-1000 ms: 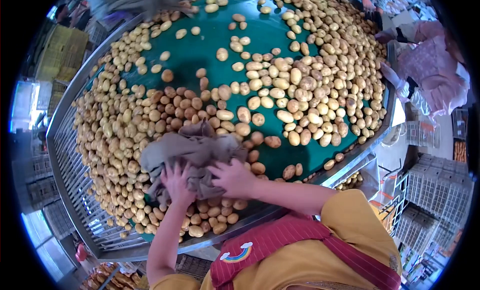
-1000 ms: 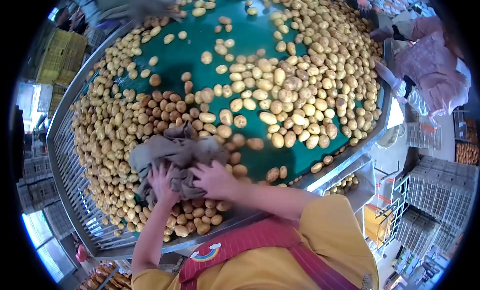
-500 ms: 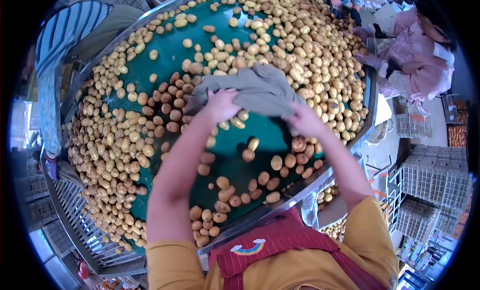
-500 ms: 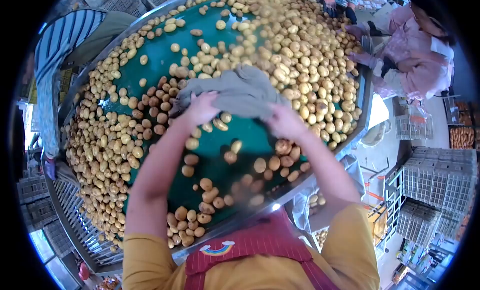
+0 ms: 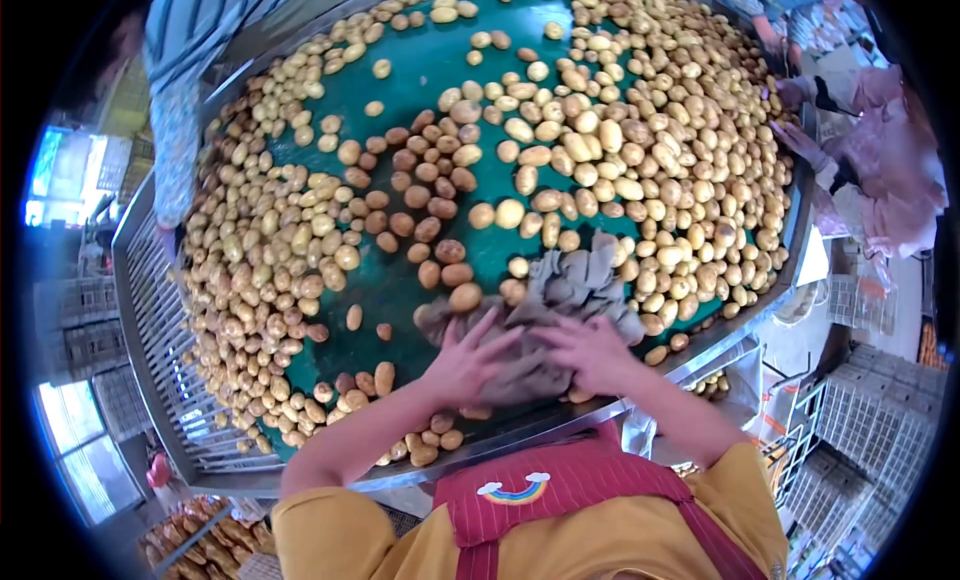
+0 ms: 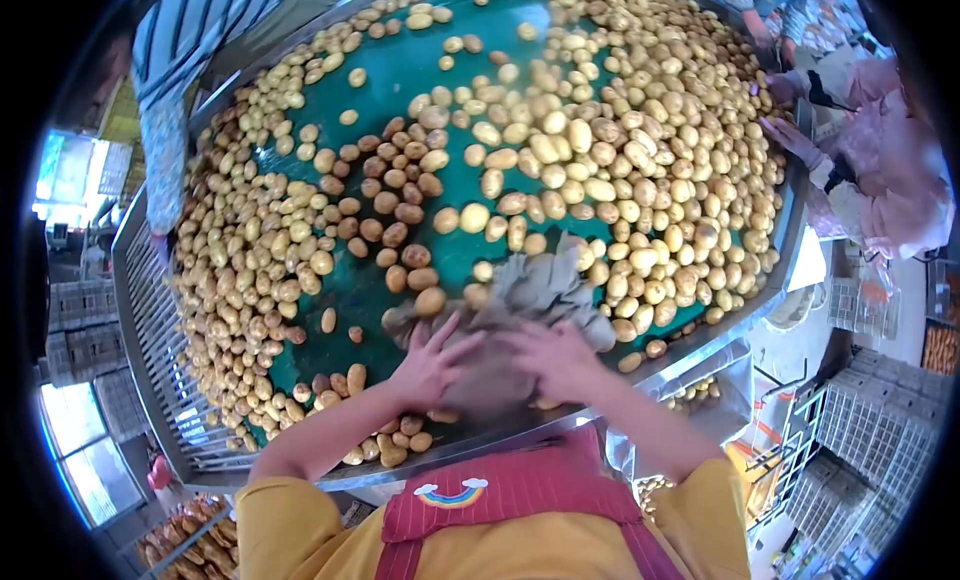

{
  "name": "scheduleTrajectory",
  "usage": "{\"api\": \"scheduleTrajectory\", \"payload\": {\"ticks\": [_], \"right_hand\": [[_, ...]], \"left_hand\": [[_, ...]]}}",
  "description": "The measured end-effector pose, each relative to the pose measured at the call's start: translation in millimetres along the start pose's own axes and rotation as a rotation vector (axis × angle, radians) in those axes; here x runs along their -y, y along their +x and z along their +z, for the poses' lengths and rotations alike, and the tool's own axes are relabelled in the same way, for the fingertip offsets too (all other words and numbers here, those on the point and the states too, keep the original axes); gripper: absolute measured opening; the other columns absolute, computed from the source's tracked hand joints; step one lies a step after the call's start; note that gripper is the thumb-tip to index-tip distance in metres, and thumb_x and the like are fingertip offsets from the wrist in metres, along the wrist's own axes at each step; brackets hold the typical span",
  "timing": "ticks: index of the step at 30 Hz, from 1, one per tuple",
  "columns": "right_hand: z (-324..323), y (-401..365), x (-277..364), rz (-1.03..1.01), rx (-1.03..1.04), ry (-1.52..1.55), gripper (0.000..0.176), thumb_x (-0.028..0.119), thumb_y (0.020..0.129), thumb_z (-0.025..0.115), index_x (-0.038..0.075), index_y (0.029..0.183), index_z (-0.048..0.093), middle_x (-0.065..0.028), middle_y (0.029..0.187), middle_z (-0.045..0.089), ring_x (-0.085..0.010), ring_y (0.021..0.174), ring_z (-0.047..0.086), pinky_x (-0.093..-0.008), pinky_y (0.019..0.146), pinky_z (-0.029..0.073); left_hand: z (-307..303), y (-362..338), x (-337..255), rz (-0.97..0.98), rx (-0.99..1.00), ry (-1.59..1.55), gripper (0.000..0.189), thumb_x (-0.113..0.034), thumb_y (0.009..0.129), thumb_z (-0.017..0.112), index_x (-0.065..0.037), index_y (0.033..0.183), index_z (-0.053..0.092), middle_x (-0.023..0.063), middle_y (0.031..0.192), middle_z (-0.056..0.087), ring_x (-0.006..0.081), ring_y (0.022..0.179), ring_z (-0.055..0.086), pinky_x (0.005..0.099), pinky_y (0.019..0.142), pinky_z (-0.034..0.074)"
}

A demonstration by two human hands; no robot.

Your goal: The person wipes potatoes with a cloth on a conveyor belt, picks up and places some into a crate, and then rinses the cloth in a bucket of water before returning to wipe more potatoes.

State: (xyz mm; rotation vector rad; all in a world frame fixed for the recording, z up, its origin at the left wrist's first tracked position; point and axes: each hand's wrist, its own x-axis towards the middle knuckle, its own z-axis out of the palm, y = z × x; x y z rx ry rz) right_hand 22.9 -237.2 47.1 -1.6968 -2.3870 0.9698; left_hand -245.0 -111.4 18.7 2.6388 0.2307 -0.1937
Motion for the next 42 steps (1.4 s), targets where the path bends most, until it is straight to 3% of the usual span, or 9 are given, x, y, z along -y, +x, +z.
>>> {"api": "scheduleTrajectory", "payload": {"ticks": [7, 10, 13, 18, 19, 28, 32, 33, 42], "right_hand": [[-51, 15, -99, 0.137, -0.443, -0.046, 0.048, -0.002, 0.072, 0.061, 0.015, 0.117, 0.067, -0.0057, 0.117, 0.069, -0.0278, 0.112, 0.064, -0.0414, 0.080, 0.049], [-94, 24, -59, 0.538, -0.580, 0.764, 0.038, -0.007, 0.084, 0.061, 0.007, 0.119, 0.064, -0.0043, 0.093, 0.069, -0.0134, 0.076, 0.065, -0.0273, 0.062, 0.050], [-118, 34, -13, 0.326, -0.613, 0.642, 0.034, -0.011, 0.089, 0.060, 0.004, 0.119, 0.063, -0.0013, 0.095, 0.067, -0.0074, 0.079, 0.062, -0.0225, 0.063, 0.049], [-169, 125, 72, -0.017, -0.544, 0.007, 0.045, -0.002, 0.075, 0.069, 0.007, 0.119, 0.064, -0.0167, 0.103, 0.066, -0.0376, 0.097, 0.065, -0.0397, 0.088, 0.053], [-179, 154, 85, -0.155, -0.597, -0.060, 0.045, -0.001, 0.076, 0.069, 0.008, 0.120, 0.064, -0.0159, 0.103, 0.067, -0.0373, 0.098, 0.066, -0.0403, 0.087, 0.053], [-234, 341, 187, -0.771, -0.781, -0.390, 0.039, 0.006, 0.076, 0.071, 0.022, 0.112, 0.069, -0.0016, 0.098, 0.066, -0.0284, 0.102, 0.064, -0.0408, 0.086, 0.053], [-141, 407, 140, -0.262, -0.374, -0.569, 0.035, 0.014, 0.084, 0.067, 0.031, 0.114, 0.072, -0.0054, 0.114, 0.065, -0.0298, 0.114, 0.058, -0.0449, 0.107, 0.044], [-115, 424, 110, -0.230, -0.178, -0.453, 0.041, 0.016, 0.086, 0.065, 0.032, 0.123, 0.070, -0.0047, 0.120, 0.063, -0.0290, 0.119, 0.056, -0.0460, 0.113, 0.040], [-84, 497, 25, -0.190, -0.626, -0.392, 0.044, 0.033, 0.089, 0.065, 0.034, 0.133, 0.062, -0.0001, 0.138, 0.056, -0.0226, 0.135, 0.049, -0.0462, 0.102, 0.045]], "left_hand": [[-15, 127, 5, -0.242, -0.338, -0.097, 0.051, -0.021, 0.072, 0.074, -0.016, 0.123, 0.072, 0.0030, 0.157, 0.041, 0.0295, 0.153, 0.022, 0.0771, 0.107, 0.025], [-59, 125, 9, -0.534, -0.336, -0.833, 0.052, -0.014, 0.083, 0.068, -0.011, 0.134, 0.063, 0.0089, 0.129, 0.066, 0.0306, 0.123, 0.061, 0.0470, 0.103, 0.049], [-53, 76, 35, -0.232, -0.790, -1.509, 0.049, 0.008, 0.088, 0.060, 0.006, 0.136, 0.053, 0.0116, 0.120, 0.068, 0.0161, 0.108, 0.065, 0.0303, 0.094, 0.052], [-159, -82, 41, -0.584, -0.942, -0.752, 0.025, -0.010, 0.087, 0.066, -0.005, 0.112, 0.072, 0.0134, 0.098, 0.074, 0.0218, 0.088, 0.070, 0.0343, 0.082, 0.056], [-157, -104, 70, -0.330, -1.083, -0.531, 0.021, -0.014, 0.091, 0.065, -0.006, 0.108, 0.072, 0.0123, 0.097, 0.074, 0.0227, 0.088, 0.070, 0.0347, 0.082, 0.056], [-230, -249, 89, -0.722, -1.167, 0.304, 0.037, -0.001, 0.081, 0.071, -0.007, 0.118, 0.068, 0.0177, 0.108, 0.072, 0.0329, 0.100, 0.071, 0.0385, 0.087, 0.056], [-111, -224, 197, -1.091, -0.900, -0.120, 0.059, -0.014, 0.075, 0.072, -0.017, 0.133, 0.062, 0.0119, 0.134, 0.061, 0.0329, 0.125, 0.058, 0.0451, 0.103, 0.047], [-85, -208, 205, -1.084, -0.695, 0.333, 0.067, -0.014, 0.074, 0.073, -0.023, 0.138, 0.058, 0.0079, 0.142, 0.055, 0.0282, 0.140, 0.045, 0.0490, 0.112, 0.036], [-92, -130, 280, -1.376, -0.607, 0.320, 0.057, -0.030, 0.089, 0.064, -0.024, 0.145, 0.056, 0.0060, 0.157, 0.042, 0.0226, 0.153, 0.025, 0.0458, 0.119, 0.024]]}}
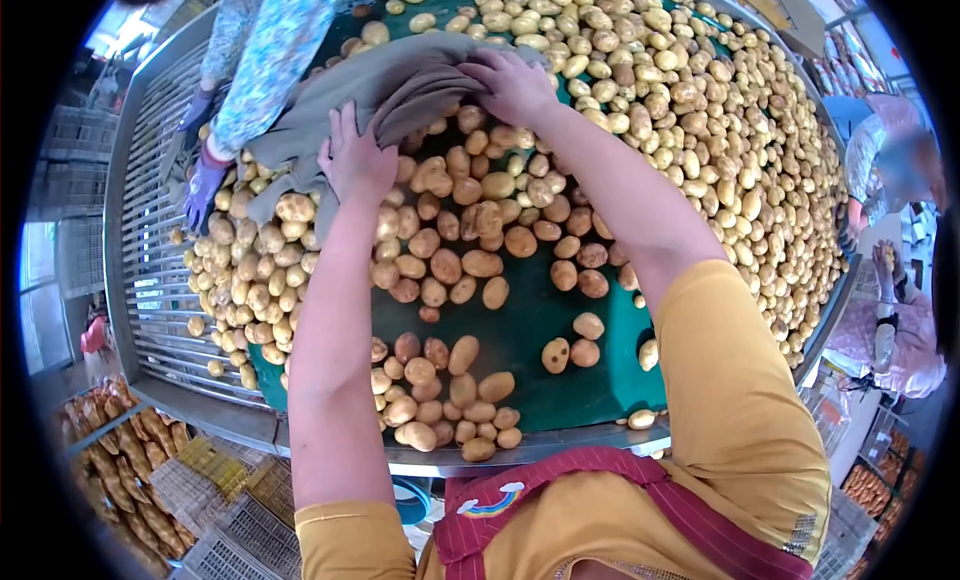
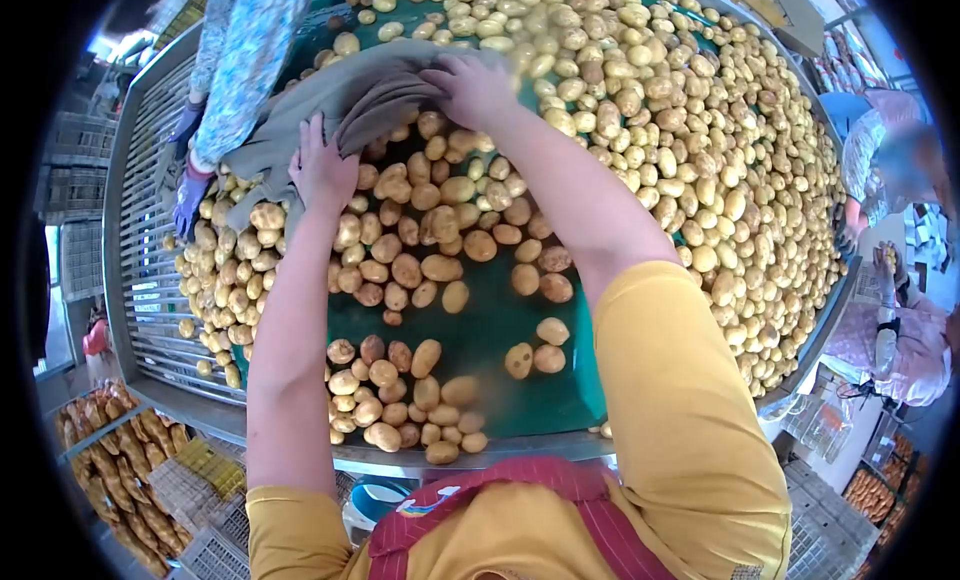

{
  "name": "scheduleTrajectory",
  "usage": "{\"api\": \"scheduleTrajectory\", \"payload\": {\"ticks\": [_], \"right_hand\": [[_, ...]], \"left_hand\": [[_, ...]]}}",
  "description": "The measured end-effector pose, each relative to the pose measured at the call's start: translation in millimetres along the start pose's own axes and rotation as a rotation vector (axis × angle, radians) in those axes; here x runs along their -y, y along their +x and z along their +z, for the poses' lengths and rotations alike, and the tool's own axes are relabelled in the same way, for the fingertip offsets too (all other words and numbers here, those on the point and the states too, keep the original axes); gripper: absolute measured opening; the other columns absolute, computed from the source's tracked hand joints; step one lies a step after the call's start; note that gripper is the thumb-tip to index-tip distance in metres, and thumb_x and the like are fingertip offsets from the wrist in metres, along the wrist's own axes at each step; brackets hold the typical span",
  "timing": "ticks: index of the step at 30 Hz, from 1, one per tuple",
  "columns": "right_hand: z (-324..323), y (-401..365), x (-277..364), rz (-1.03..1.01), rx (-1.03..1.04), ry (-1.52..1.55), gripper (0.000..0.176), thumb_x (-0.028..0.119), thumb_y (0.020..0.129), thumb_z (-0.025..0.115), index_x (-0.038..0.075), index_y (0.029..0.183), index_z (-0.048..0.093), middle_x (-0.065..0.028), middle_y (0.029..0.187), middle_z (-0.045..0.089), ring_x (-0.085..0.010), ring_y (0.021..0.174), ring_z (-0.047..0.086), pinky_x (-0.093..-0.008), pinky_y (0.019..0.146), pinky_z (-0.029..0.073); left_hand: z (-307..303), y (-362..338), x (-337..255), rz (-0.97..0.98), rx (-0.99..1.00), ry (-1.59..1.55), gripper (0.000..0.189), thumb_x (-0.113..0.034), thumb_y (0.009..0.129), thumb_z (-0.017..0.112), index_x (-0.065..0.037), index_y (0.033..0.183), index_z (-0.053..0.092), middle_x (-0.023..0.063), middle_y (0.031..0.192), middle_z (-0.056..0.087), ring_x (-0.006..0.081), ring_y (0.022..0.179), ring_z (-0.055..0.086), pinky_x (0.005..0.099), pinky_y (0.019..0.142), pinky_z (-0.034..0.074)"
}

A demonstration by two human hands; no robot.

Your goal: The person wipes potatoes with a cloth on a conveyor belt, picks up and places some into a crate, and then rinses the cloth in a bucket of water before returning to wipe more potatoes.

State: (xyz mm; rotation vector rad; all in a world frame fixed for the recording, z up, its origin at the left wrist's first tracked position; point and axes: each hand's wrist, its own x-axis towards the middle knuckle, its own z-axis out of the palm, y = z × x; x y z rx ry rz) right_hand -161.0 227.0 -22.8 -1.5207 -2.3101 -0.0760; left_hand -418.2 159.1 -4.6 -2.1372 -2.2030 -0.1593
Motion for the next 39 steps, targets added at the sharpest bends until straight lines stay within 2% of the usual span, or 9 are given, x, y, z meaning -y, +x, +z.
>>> {"api": "scheduleTrajectory", "payload": {"ticks": [4, 8, 15, 20, 22, 25, 28, 30, 39], "right_hand": [[-33, -33, -20, 0.103, 0.262, 0.164, 0.047, 0.035, 0.093, 0.063, 0.029, 0.139, 0.057, -0.0045, 0.141, 0.054, -0.0294, 0.125, 0.056, -0.0458, 0.096, 0.050], [-83, -79, -51, 0.103, 0.367, 0.112, 0.043, 0.031, 0.090, 0.060, 0.031, 0.132, 0.061, -0.0111, 0.110, 0.071, -0.0331, 0.099, 0.068, -0.0461, 0.084, 0.055], [-159, -184, -132, 0.322, 0.710, 0.077, 0.048, 0.039, 0.090, 0.049, 0.030, 0.135, 0.061, -0.0119, 0.123, 0.070, -0.0340, 0.113, 0.066, -0.0459, 0.099, 0.051], [-228, -263, -164, 0.223, 0.754, -0.002, 0.042, 0.026, 0.083, 0.057, 0.022, 0.123, 0.068, -0.0159, 0.108, 0.072, -0.0346, 0.101, 0.069, -0.0451, 0.088, 0.055], [-274, -298, -166, 0.026, 0.546, -0.099, 0.050, 0.024, 0.079, 0.062, 0.022, 0.129, 0.063, -0.0142, 0.088, 0.069, -0.0347, 0.084, 0.070, -0.0443, 0.076, 0.056], [-337, -347, -138, -0.048, 0.634, -0.310, 0.068, 0.018, 0.066, 0.076, 0.016, 0.132, 0.060, -0.0066, 0.113, 0.067, -0.0248, 0.115, 0.062, -0.0649, 0.112, 0.027], [-297, -396, -132, -0.260, 0.559, -0.086, 0.114, 0.052, 0.060, 0.089, 0.018, 0.155, 0.037, -0.0164, 0.160, 0.037, -0.0300, 0.149, 0.035, -0.0697, 0.120, 0.011], [-256, -391, -133, -0.070, 0.602, 0.026, 0.129, 0.066, 0.058, 0.085, 0.021, 0.162, 0.022, -0.0136, 0.165, 0.028, -0.0303, 0.153, 0.026, -0.0719, 0.119, 0.006], [-163, -307, -153, 0.284, 0.268, -0.053, 0.102, 0.082, 0.074, 0.061, 0.036, 0.158, 0.029, -0.0116, 0.168, 0.020, -0.0363, 0.154, 0.021, -0.0762, 0.115, 0.013]], "left_hand": [[-8, -39, -34, 0.096, 0.106, -0.052, 0.065, -0.035, 0.087, 0.067, -0.015, 0.147, 0.052, 0.0053, 0.161, 0.036, 0.0210, 0.155, 0.019, 0.0459, 0.120, 0.020], [-17, -104, -100, 0.142, 0.171, -0.115, 0.061, -0.037, 0.084, 0.069, -0.013, 0.139, 0.059, 0.0034, 0.147, 0.052, 0.0209, 0.143, 0.039, 0.0453, 0.116, 0.025], [-40, -172, -220, 0.213, 0.230, -0.412, 0.041, -0.041, 0.091, 0.062, -0.020, 0.125, 0.066, 0.0049, 0.108, 0.070, 0.0241, 0.108, 0.063, 0.0447, 0.105, 0.032], [-72, -230, -282, 0.101, 0.607, -0.679, 0.053, -0.040, 0.090, 0.063, -0.016, 0.136, 0.060, 0.0135, 0.126, 0.067, 0.0322, 0.122, 0.059, 0.0479, 0.107, 0.037], [-55, -278, -285, 0.432, 0.416, -0.397, 0.074, -0.037, 0.088, 0.067, -0.020, 0.154, 0.041, 0.0163, 0.165, 0.027, 0.0399, 0.147, 0.033, 0.0538, 0.113, 0.032], [-89, -314, -300, 0.602, 0.470, -0.293, 0.094, -0.031, 0.075, 0.076, -0.036, 0.158, 0.032, 0.0116, 0.170, 0.014, 0.0507, 0.151, 0.015, 0.0694, 0.113, 0.023], [-77, -294, -315, 0.794, 0.385, -0.251, 0.093, -0.037, 0.073, 0.078, -0.043, 0.155, 0.035, 0.0099, 0.169, 0.017, 0.0520, 0.151, 0.013, 0.0789, 0.110, 0.017], [-50, -249, -328, 0.882, 0.311, -0.310, 0.086, -0.044, 0.073, 0.079, -0.050, 0.150, 0.041, 0.0083, 0.166, 0.025, 0.0516, 0.151, 0.014, 0.0862, 0.106, 0.014], [25, -112, -316, 0.856, 0.159, -0.331, 0.075, -0.038, 0.091, 0.067, -0.047, 0.156, 0.030, -0.0017, 0.169, 0.017, 0.0432, 0.152, 0.021, 0.0803, 0.109, 0.020]]}}
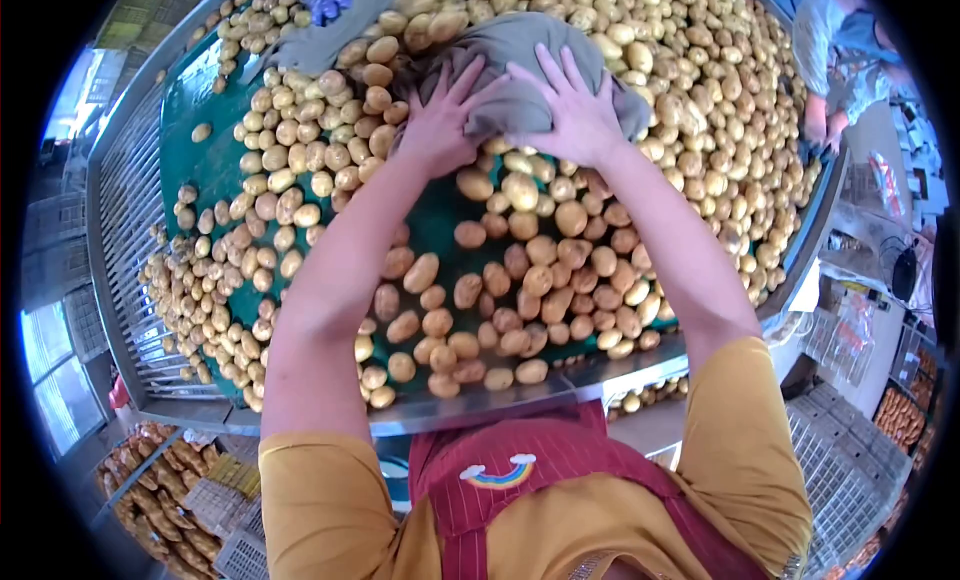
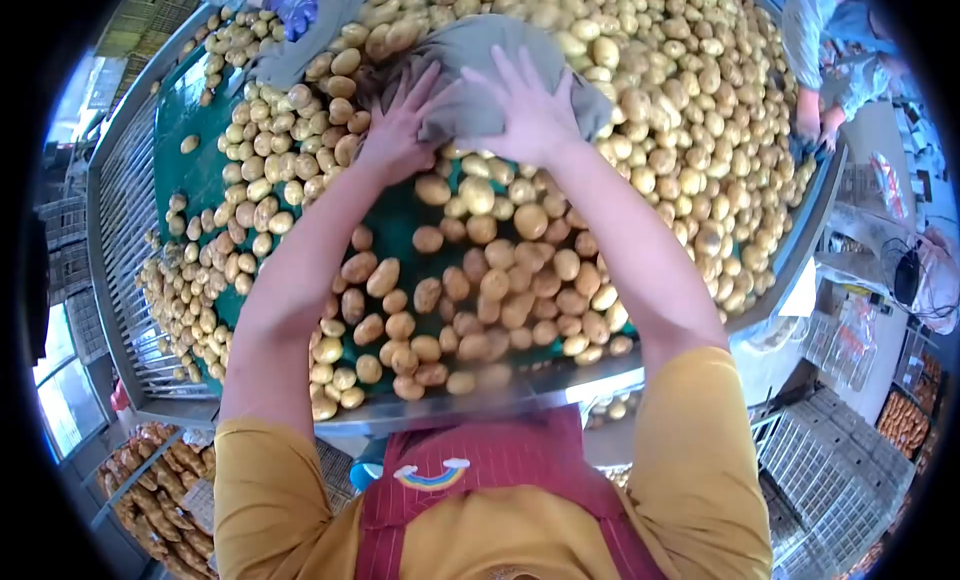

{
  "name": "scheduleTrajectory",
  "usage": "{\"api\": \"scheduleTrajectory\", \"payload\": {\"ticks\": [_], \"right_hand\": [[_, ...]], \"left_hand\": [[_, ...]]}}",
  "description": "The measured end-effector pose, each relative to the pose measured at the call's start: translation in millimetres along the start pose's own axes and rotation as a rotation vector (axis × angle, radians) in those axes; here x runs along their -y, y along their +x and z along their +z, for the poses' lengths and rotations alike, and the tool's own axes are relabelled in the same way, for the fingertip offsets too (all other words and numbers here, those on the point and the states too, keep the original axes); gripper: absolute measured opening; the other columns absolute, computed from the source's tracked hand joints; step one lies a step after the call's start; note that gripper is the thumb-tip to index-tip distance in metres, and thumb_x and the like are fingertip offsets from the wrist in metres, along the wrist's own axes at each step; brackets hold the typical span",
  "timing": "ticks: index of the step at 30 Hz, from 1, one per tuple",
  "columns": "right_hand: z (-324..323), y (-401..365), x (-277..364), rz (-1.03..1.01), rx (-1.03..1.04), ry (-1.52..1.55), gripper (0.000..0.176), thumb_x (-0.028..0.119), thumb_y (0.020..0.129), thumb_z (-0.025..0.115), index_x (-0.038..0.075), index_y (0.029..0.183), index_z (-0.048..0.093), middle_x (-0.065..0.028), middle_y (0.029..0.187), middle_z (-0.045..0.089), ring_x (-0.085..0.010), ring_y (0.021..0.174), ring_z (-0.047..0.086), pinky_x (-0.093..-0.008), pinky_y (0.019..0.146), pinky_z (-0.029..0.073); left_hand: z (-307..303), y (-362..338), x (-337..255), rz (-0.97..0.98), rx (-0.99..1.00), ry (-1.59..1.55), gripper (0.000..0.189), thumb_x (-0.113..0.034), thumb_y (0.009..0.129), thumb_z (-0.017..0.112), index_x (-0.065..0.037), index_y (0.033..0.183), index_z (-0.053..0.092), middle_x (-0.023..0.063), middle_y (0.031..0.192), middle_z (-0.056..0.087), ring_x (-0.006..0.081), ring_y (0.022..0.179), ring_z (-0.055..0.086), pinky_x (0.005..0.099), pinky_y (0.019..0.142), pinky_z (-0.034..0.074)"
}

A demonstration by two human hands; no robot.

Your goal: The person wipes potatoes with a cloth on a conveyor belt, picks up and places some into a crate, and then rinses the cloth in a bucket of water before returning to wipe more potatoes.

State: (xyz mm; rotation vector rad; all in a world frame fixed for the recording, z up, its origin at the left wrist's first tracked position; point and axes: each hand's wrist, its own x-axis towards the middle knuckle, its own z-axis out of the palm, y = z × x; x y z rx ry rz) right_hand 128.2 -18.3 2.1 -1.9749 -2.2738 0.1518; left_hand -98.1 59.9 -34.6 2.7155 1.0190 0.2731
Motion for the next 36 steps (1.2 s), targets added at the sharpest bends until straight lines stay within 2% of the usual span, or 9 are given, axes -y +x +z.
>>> {"api": "scheduleTrajectory", "payload": {"ticks": [3, 8, 11, 13, 16, 21, 25, 33, 36], "right_hand": [[-27, -67, 31, -0.087, 0.165, -0.018, 0.100, 0.086, 0.072, 0.059, 0.038, 0.157, 0.032, -0.0138, 0.168, 0.021, -0.0409, 0.153, 0.021, -0.0836, 0.109, 0.011], [-46, -151, 45, -0.078, 0.287, 0.146, 0.093, 0.070, 0.071, 0.074, 0.034, 0.152, 0.045, -0.0116, 0.165, 0.030, -0.0337, 0.155, 0.020, -0.0769, 0.114, 0.004], [-29, -112, 18, -0.171, 0.199, 0.037, 0.097, 0.071, 0.070, 0.074, 0.035, 0.153, 0.041, -0.0094, 0.164, 0.033, -0.0330, 0.154, 0.024, -0.0751, 0.115, 0.006], [-20, -65, 0, -0.213, 0.083, -0.094, 0.100, 0.073, 0.070, 0.073, 0.036, 0.155, 0.037, -0.0070, 0.163, 0.034, -0.0316, 0.152, 0.028, -0.0747, 0.114, 0.009], [-4, -15, -2, 0.008, 0.003, -0.199, 0.089, 0.076, 0.083, 0.058, 0.042, 0.159, 0.025, -0.0008, 0.166, 0.030, -0.0296, 0.154, 0.025, -0.0785, 0.108, 0.015], [-15, -113, 47, -0.056, 0.194, -0.061, 0.064, 0.061, 0.096, 0.050, 0.043, 0.155, 0.033, -0.0061, 0.167, 0.025, -0.0373, 0.154, 0.021, -0.0835, 0.108, 0.011], [-50, -197, 86, -0.061, 0.424, 0.045, 0.066, 0.059, 0.085, 0.067, 0.045, 0.147, 0.049, -0.0046, 0.167, 0.025, -0.0360, 0.154, 0.020, -0.0846, 0.108, 0.007], [3, -70, 18, -0.101, 0.000, -0.152, 0.053, 0.059, 0.096, 0.051, 0.036, 0.144, 0.054, 0.0009, 0.166, 0.028, -0.0271, 0.151, 0.029, -0.0733, 0.096, 0.035], [-13, -98, 30, 0.002, 0.205, 0.096, 0.053, 0.060, 0.099, 0.047, 0.034, 0.145, 0.054, -0.0011, 0.165, 0.030, -0.0300, 0.152, 0.025, -0.0743, 0.099, 0.034]], "left_hand": [[-12, -74, -34, -0.023, 0.085, -0.163, 0.081, -0.032, 0.086, 0.071, -0.046, 0.156, 0.032, 0.0024, 0.169, 0.018, 0.0458, 0.152, 0.020, 0.0781, 0.111, 0.018], [-56, -128, -104, 0.093, 0.470, -0.060, 0.096, -0.027, 0.072, 0.079, -0.045, 0.155, 0.035, 0.0059, 0.169, 0.019, 0.0421, 0.153, 0.018, 0.0768, 0.111, 0.020], [-33, -93, -77, 0.148, 0.371, -0.002, 0.093, -0.026, 0.075, 0.076, -0.046, 0.155, 0.034, 0.0043, 0.169, 0.019, 0.0407, 0.153, 0.019, 0.0796, 0.111, 0.018], [-20, -56, -47, 0.145, 0.180, -0.006, 0.079, -0.043, 0.086, 0.071, -0.049, 0.154, 0.032, 0.0040, 0.167, 0.022, 0.0372, 0.149, 0.032, 0.0821, 0.108, 0.022], [-13, -16, -20, -0.032, 0.026, 0.049, 0.074, -0.045, 0.093, 0.064, -0.049, 0.156, 0.026, 0.0047, 0.166, 0.026, 0.0367, 0.147, 0.034, 0.0806, 0.108, 0.024], [-45, -99, -55, 0.029, 0.336, -0.110, 0.079, -0.027, 0.088, 0.064, -0.054, 0.154, 0.029, 0.0066, 0.170, 0.015, 0.0473, 0.147, 0.031, 0.0811, 0.104, 0.028], [-62, -177, -117, 0.148, 0.424, -0.067, 0.089, -0.020, 0.073, 0.072, -0.051, 0.150, 0.040, 0.0084, 0.168, 0.018, 0.0484, 0.147, 0.029, 0.0750, 0.111, 0.024], [-26, -59, -47, -0.096, 0.263, 0.007, 0.070, -0.036, 0.088, 0.068, -0.048, 0.151, 0.040, 0.0046, 0.168, 0.020, 0.0357, 0.131, 0.052, 0.0791, 0.103, 0.033], [-44, -85, -66, -0.130, 0.311, -0.346, 0.067, -0.030, 0.088, 0.067, -0.039, 0.151, 0.045, 0.0061, 0.170, 0.015, 0.0367, 0.143, 0.040, 0.0796, 0.108, 0.025]]}}
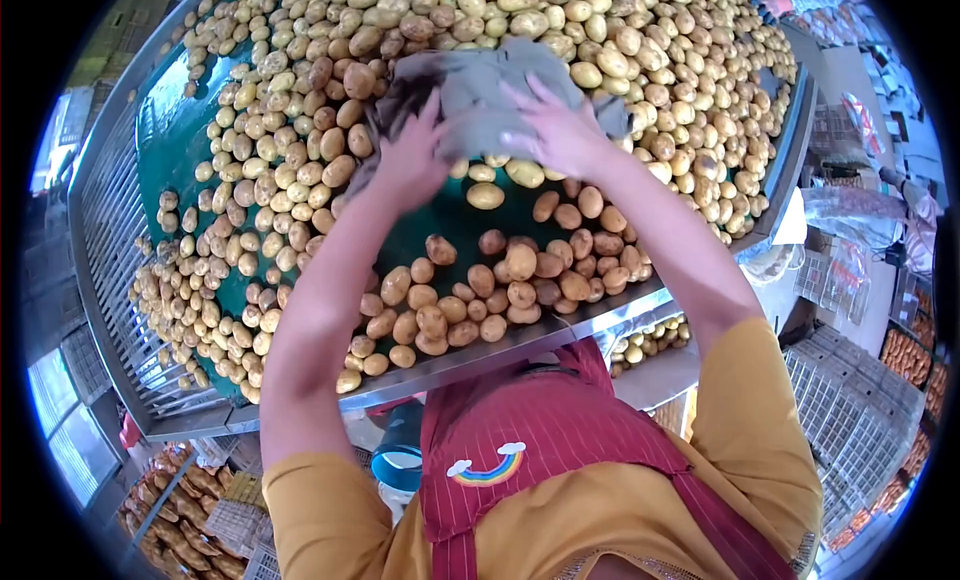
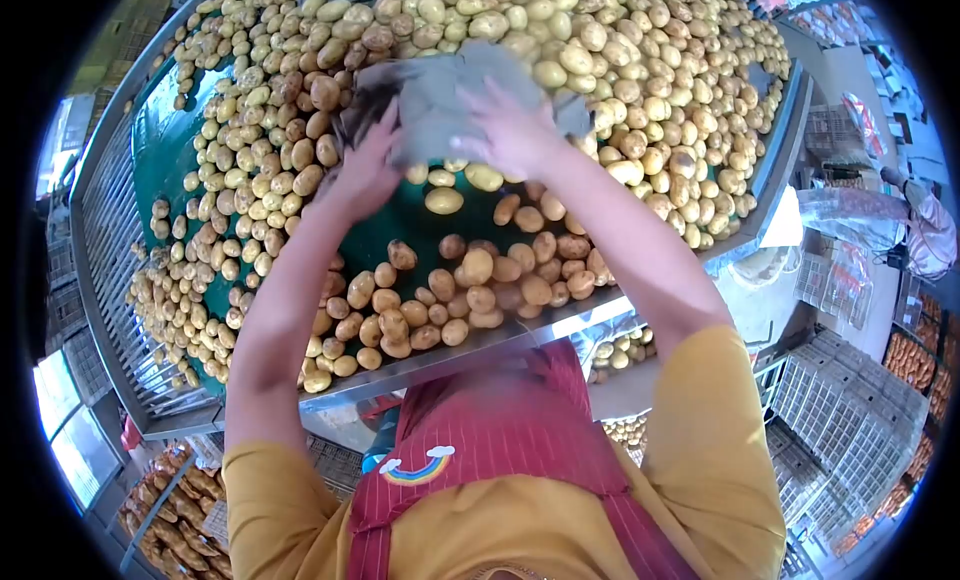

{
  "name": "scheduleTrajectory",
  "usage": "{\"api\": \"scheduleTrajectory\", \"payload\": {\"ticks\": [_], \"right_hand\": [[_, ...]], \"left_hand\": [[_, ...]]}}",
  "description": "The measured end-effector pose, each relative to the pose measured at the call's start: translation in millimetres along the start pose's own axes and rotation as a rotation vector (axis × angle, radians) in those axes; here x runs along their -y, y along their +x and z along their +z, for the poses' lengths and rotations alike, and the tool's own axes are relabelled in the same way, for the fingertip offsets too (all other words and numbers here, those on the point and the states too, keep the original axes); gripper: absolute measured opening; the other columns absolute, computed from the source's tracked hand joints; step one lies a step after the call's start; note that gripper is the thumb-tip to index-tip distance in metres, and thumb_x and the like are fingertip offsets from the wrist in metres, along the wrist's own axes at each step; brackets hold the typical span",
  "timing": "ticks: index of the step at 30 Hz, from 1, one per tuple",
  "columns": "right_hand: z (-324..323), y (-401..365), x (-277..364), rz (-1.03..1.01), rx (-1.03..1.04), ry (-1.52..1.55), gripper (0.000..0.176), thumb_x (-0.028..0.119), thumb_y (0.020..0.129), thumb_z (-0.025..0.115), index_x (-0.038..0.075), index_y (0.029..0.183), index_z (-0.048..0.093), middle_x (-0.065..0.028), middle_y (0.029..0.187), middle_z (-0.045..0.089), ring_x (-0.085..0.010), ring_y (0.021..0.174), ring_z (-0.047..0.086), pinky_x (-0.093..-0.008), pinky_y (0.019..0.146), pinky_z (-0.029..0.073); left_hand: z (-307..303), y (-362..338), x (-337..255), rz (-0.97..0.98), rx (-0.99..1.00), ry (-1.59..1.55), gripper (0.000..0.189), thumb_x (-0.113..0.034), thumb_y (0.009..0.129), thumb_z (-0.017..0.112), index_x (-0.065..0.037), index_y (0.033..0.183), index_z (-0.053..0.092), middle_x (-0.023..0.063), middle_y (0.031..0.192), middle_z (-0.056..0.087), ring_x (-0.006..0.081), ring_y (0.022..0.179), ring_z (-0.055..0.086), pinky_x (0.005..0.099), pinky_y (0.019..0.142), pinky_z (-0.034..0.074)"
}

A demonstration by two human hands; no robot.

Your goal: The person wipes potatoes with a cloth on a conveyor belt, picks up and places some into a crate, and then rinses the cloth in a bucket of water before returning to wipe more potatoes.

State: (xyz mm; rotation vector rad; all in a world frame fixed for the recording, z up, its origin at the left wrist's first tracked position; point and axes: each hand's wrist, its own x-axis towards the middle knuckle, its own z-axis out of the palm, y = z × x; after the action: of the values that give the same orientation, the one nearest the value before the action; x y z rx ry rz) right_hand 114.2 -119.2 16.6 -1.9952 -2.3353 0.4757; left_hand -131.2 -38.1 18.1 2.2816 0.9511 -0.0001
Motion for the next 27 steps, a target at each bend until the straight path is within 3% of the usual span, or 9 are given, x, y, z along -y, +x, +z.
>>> {"api": "scheduleTrajectory", "payload": {"ticks": [5, 9, 10, 12, 17, 20, 22, 25, 27], "right_hand": [[-23, -131, 66, -0.123, 0.376, 0.016, 0.063, 0.055, 0.089, 0.065, 0.042, 0.148, 0.047, -0.0061, 0.168, 0.024, -0.0345, 0.155, 0.022, -0.0831, 0.107, 0.016], [19, -130, 49, -0.118, 0.064, 0.059, 0.085, 0.051, 0.068, 0.081, 0.049, 0.146, 0.046, -0.0067, 0.157, 0.044, -0.0285, 0.142, 0.046, -0.0826, 0.106, 0.011], [16, -102, 33, -0.046, 0.202, 0.111, 0.083, 0.050, 0.072, 0.080, 0.048, 0.147, 0.044, -0.0042, 0.155, 0.047, -0.0274, 0.137, 0.052, -0.0827, 0.106, 0.011], [8, -45, 10, -0.057, -0.105, -0.008, 0.069, 0.058, 0.088, 0.064, 0.044, 0.151, 0.039, -0.0032, 0.161, 0.038, -0.0290, 0.140, 0.048, -0.0839, 0.105, 0.020], [5, -27, 6, 0.063, -0.075, 0.204, 0.057, 0.065, 0.099, 0.041, 0.042, 0.151, 0.043, -0.0116, 0.163, 0.033, -0.0373, 0.146, 0.037, -0.0752, 0.099, 0.038], [-14, -127, 63, -0.084, 0.225, -0.022, 0.068, 0.039, 0.080, 0.073, 0.045, 0.143, 0.052, -0.0141, 0.161, 0.035, -0.0409, 0.152, 0.023, -0.0826, 0.100, 0.029], [12, -173, 78, -0.137, 0.246, 0.096, 0.070, 0.041, 0.074, 0.077, 0.044, 0.140, 0.055, -0.0120, 0.159, 0.036, -0.0384, 0.153, 0.023, -0.0836, 0.103, 0.024], [1, -141, 54, -0.103, 0.352, 0.102, 0.068, 0.048, 0.076, 0.078, 0.045, 0.140, 0.055, -0.0075, 0.157, 0.039, -0.0293, 0.154, 0.024, -0.0772, 0.102, 0.029], [26, -109, 26, -0.050, 0.119, 0.155, 0.065, 0.052, 0.081, 0.074, 0.027, 0.139, 0.059, -0.0067, 0.162, 0.032, -0.0197, 0.153, 0.025, -0.0750, 0.104, 0.029]], "left_hand": [[39, -131, -62, 0.136, 0.394, 0.297, 0.069, -0.029, 0.081, 0.067, -0.042, 0.147, 0.051, 0.0090, 0.166, 0.025, 0.0460, 0.150, 0.024, 0.0873, 0.104, 0.010], [70, -103, -48, 0.268, 0.138, 0.396, 0.065, -0.036, 0.074, 0.072, -0.043, 0.137, 0.058, 0.0084, 0.159, 0.036, 0.0468, 0.149, 0.024, 0.0880, 0.105, 0.008], [76, -77, -30, 0.299, -0.023, 0.483, 0.058, -0.038, 0.074, 0.073, -0.037, 0.131, 0.065, 0.0077, 0.155, 0.040, 0.0432, 0.149, 0.027, 0.0870, 0.105, 0.014], [42, -18, -24, 0.192, -0.077, 0.536, 0.060, -0.038, 0.081, 0.071, -0.031, 0.140, 0.058, 0.0070, 0.156, 0.039, 0.0361, 0.147, 0.032, 0.0860, 0.103, 0.023], [22, -12, -12, 0.140, -0.063, 0.252, 0.063, -0.030, 0.090, 0.067, -0.029, 0.150, 0.046, 0.0039, 0.162, 0.032, 0.0342, 0.152, 0.024, 0.0853, 0.106, 0.016], [32, -108, -49, 0.356, 0.261, 0.376, 0.069, -0.030, 0.077, 0.073, -0.036, 0.143, 0.054, 0.0096, 0.157, 0.039, 0.0434, 0.153, 0.018, 0.0867, 0.107, 0.004], [85, -151, -45, 0.446, 0.205, 0.327, 0.057, -0.032, 0.080, 0.070, -0.037, 0.136, 0.061, 0.0064, 0.155, 0.042, 0.0403, 0.152, 0.023, 0.0892, 0.104, 0.002], [49, -95, -70, 0.255, 0.409, 0.333, 0.078, -0.033, 0.070, 0.077, -0.045, 0.143, 0.052, 0.0048, 0.155, 0.043, 0.0349, 0.148, 0.031, 0.0882, 0.105, 0.006], [41, -46, -61, 0.196, 0.189, 0.460, 0.079, -0.039, 0.072, 0.079, -0.049, 0.144, 0.049, 0.0025, 0.151, 0.046, 0.0322, 0.145, 0.037, 0.0894, 0.102, 0.010]]}}
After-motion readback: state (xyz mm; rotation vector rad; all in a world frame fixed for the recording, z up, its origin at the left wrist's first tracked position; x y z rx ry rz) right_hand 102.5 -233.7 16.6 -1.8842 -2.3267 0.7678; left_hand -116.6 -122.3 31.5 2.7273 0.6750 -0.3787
